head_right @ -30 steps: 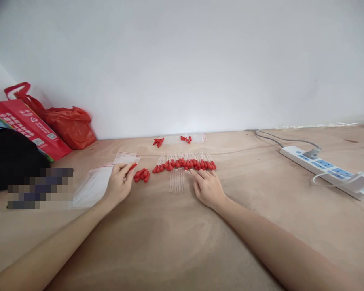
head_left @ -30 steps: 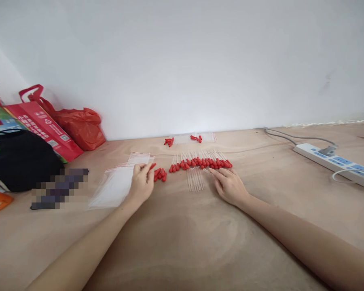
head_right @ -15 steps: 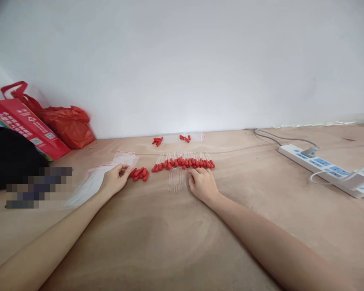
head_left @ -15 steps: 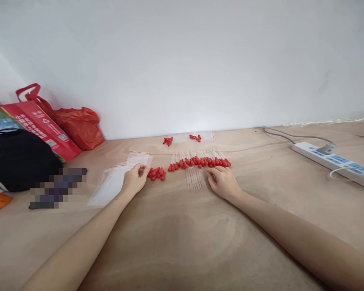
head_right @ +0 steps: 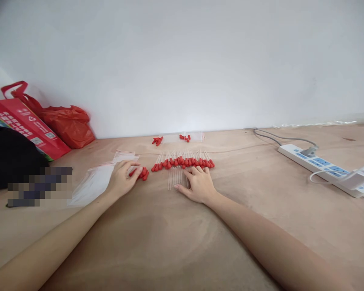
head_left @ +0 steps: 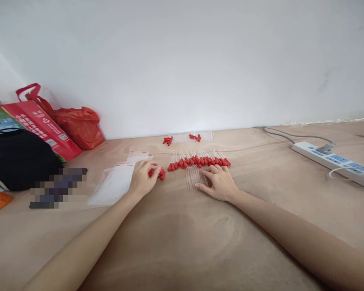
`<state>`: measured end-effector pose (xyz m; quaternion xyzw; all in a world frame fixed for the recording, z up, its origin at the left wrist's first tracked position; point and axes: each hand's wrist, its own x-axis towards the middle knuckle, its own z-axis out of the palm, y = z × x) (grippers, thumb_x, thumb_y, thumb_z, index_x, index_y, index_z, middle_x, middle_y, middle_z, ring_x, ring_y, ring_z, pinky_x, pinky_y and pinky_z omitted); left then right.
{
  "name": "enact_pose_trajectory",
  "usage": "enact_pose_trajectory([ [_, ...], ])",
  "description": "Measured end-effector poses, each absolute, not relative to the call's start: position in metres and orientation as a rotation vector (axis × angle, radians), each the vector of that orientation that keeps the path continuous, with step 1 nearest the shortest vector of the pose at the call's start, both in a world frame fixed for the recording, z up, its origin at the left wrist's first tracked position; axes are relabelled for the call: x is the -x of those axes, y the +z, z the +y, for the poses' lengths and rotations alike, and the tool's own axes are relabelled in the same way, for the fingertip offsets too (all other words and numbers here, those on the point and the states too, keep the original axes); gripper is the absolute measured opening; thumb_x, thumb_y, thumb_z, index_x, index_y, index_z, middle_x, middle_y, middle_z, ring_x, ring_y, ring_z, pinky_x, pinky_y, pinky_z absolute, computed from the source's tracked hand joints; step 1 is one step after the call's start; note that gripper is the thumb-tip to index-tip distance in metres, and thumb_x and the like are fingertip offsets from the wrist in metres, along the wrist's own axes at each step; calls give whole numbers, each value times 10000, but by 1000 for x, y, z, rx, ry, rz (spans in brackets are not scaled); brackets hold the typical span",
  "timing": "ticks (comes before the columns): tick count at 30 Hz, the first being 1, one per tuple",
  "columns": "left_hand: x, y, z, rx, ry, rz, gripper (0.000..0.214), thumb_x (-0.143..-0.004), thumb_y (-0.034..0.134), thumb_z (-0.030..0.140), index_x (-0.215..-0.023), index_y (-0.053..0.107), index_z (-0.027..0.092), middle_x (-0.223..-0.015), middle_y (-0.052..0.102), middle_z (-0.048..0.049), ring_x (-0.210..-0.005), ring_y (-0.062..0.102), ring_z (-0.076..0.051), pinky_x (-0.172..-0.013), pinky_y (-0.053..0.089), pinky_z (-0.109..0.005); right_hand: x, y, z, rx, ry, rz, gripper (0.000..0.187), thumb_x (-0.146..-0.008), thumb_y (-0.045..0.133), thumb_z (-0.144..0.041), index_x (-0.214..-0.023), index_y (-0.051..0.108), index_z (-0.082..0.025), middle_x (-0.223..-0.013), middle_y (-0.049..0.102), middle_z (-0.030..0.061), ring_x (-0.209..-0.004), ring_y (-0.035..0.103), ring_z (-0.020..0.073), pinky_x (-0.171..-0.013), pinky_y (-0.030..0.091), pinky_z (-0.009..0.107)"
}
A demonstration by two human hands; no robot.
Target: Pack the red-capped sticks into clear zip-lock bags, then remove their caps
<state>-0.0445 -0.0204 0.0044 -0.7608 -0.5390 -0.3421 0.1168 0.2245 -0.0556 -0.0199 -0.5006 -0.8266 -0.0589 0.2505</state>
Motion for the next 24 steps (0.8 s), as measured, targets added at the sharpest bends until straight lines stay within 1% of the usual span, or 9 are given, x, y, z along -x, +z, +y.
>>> enact_pose_trajectory([
  [3, 12, 10, -20, 2432, -925, -1436, 172, -783, 490, 314, -829, 588, 180, -846, 595, -46, -855, 528, -201, -790, 415, -329, -226, -21, -55, 1343, -157, -2238, 518, -768, 422, -596, -1049, 581, -191, -893, 590, 70, -846, 487, 200, -739, 287, 345],
  [5, -12, 14, -15, 2499, -882, -1409, 158, -778, 508, 301, -846, 587, 182, -861, 601, -41, -854, 533, -197, -789, 412, -326, -229, -22, -56, 1342, -154, -2201, 473, -801, 405, -553, -1058, 577, -195, -888, 599, 66, -846, 492, 198, -745, 291, 345],
  [7, -36, 17, -6, 2554, -805, -1393, 191, -762, 538, 317, -893, 580, 185, -915, 606, -44, -896, 529, -204, -808, 401, -328, -235, -24, -56, 1348, -148, -2147, 402, -838, 381, -491, -1017, 595, -202, -880, 609, 61, -838, 501, 188, -746, 296, 340],
  [9, -56, 19, 5, 2582, -721, -1399, 225, -765, 535, 350, -918, 575, 190, -907, 614, -42, -891, 535, -205, -804, 393, -333, -242, -24, -57, 1357, -142, -2089, 361, -858, 363, -448, -954, 616, -210, -869, 618, 55, -825, 512, 180, -738, 301, 334],
  [14, -86, 15, 24, 2439, -592, -1535, 349, -767, 479, 502, -770, 585, 169, -807, 609, -77, -847, 538, -241, -762, 373, -372, -253, -24, -57, 1372, -149, -1975, 327, -858, 378, -417, -860, 637, -217, -850, 631, 47, -816, 526, 177, -716, 302, 326],
  [16, -91, 13, 27, 2393, -582, -1571, 321, -766, 490, 469, -724, 585, 165, -789, 602, -86, -852, 534, -252, -757, 368, -380, -252, -24, -56, 1367, -154, -1969, 317, -856, 386, -409, -838, 639, -219, -842, 632, 44, -812, 527, 174, -714, 299, 326],
  [18, -94, 12, 28, 2369, -589, -1590, 257, -776, 491, 389, -694, 583, 163, -772, 598, -86, -848, 533, -253, -751, 366, -380, -251, -25, -55, 1358, -158, -1980, 301, -853, 398, -401, -829, 639, -222, -833, 632, 39, -805, 529, 170, -718, 298, 328],
  [21, -92, 16, 24, 2320, -630, -1624, 218, -796, 462, 314, -694, 576, 158, -786, 593, -88, -851, 528, -245, -753, 366, -373, -250, -27, -54, 1349, -163, -1981, 276, -843, 419, -390, -826, 637, -222, -829, 629, 36, -805, 533, 173, -728, 307, 335],
  [24, -76, 20, 9, 2279, -741, -1611, 218, -816, 444, 313, -713, 557, 158, -801, 583, -77, -846, 521, -223, -752, 371, -348, -251, -28, -54, 1337, -182, -1927, 259, -828, 439, -381, -913, 618, -215, -874, 619, 57, -846, 532, 196, -739, 333, 345],
])
